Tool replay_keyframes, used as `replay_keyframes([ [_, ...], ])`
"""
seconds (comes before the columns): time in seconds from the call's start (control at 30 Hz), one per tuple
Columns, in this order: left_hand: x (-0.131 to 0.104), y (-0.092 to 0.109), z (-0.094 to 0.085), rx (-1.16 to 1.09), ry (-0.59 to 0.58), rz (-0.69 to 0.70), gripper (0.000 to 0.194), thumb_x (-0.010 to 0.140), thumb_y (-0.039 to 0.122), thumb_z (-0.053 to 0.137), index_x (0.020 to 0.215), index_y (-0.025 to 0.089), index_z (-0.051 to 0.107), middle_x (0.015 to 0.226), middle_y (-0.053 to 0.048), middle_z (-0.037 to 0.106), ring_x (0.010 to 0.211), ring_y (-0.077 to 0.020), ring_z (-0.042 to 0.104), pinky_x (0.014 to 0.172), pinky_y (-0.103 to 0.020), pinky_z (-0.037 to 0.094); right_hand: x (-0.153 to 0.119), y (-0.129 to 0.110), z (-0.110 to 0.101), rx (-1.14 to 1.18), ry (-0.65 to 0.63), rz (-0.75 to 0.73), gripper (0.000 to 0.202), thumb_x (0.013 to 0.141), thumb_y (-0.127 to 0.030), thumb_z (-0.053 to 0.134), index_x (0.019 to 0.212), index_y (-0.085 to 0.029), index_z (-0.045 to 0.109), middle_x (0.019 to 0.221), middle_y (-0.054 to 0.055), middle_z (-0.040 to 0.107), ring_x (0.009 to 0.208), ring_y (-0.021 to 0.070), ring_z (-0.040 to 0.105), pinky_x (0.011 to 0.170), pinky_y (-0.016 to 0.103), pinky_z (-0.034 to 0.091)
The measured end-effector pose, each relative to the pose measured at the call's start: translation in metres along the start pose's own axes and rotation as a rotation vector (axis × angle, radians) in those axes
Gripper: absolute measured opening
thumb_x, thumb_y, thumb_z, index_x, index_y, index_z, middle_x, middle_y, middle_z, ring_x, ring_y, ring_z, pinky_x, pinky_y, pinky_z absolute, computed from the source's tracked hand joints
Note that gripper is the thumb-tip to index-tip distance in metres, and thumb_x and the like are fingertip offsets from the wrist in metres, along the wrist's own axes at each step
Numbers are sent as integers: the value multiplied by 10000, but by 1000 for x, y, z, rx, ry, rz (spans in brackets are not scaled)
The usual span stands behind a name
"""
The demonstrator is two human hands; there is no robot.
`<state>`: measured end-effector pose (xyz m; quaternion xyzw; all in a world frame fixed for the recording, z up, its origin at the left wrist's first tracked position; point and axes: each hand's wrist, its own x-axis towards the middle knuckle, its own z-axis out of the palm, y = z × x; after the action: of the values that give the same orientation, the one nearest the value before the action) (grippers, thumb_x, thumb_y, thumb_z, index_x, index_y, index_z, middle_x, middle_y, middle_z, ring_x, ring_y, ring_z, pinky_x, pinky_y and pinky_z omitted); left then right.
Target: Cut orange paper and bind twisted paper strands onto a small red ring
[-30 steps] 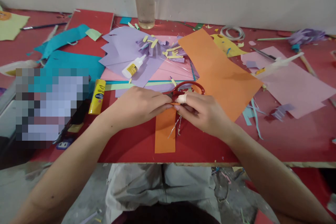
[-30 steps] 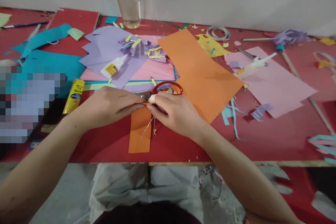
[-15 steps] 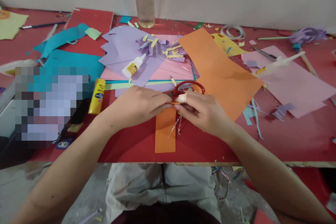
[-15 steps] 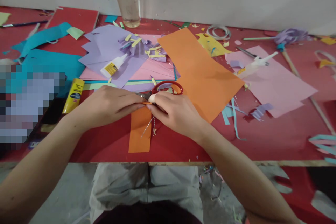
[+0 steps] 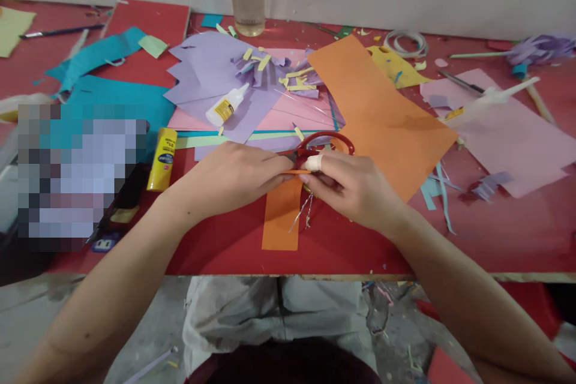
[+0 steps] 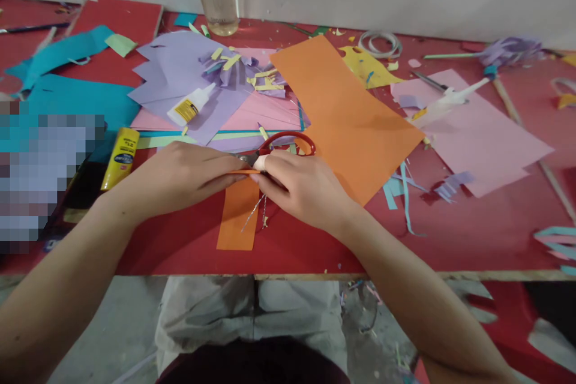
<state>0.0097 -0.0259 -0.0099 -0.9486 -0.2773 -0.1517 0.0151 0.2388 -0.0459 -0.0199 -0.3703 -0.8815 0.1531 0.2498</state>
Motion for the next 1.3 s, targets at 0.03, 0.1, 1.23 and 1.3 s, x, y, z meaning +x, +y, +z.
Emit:
replay_keyframes([
  [0.03, 0, 0, 0, -4, 1, 0, 309, 1025, 285, 357, 849, 179, 588, 642, 24, 613, 555, -113, 566, 482, -253, 273, 0, 0, 0, 3, 0, 4, 107, 969, -215, 503, 891, -188, 569, 712, -14, 537, 565, 103, 423, 548, 242, 315],
  [0.1, 0, 0, -1, -8, 6, 2, 307, 1026, 291, 362, 845, 179, 583, 638, 25, 608, 547, -108, 556, 480, -251, 270, -1, 0, 0, 10, -2, 9, 102, 969, -220, 500, 898, -191, 568, 719, -11, 545, 566, 105, 431, 547, 242, 316],
  [1.23, 0, 1, 1, -26, 81, 12, 326, 1024, 338, 397, 883, 169, 637, 651, 26, 629, 559, -115, 571, 499, -260, 297, -1, 1, 1, 16, 16, -8, 115, 962, -225, 528, 906, -157, 602, 707, -14, 529, 565, 96, 419, 539, 233, 321],
  [1.3, 0, 1, 1, -19, 80, 14, 329, 1023, 334, 396, 872, 169, 637, 638, 26, 619, 549, -115, 562, 497, -260, 292, -1, 1, 1, 13, 14, -5, 115, 963, -226, 528, 903, -159, 600, 708, -15, 530, 565, 96, 423, 539, 233, 321],
])
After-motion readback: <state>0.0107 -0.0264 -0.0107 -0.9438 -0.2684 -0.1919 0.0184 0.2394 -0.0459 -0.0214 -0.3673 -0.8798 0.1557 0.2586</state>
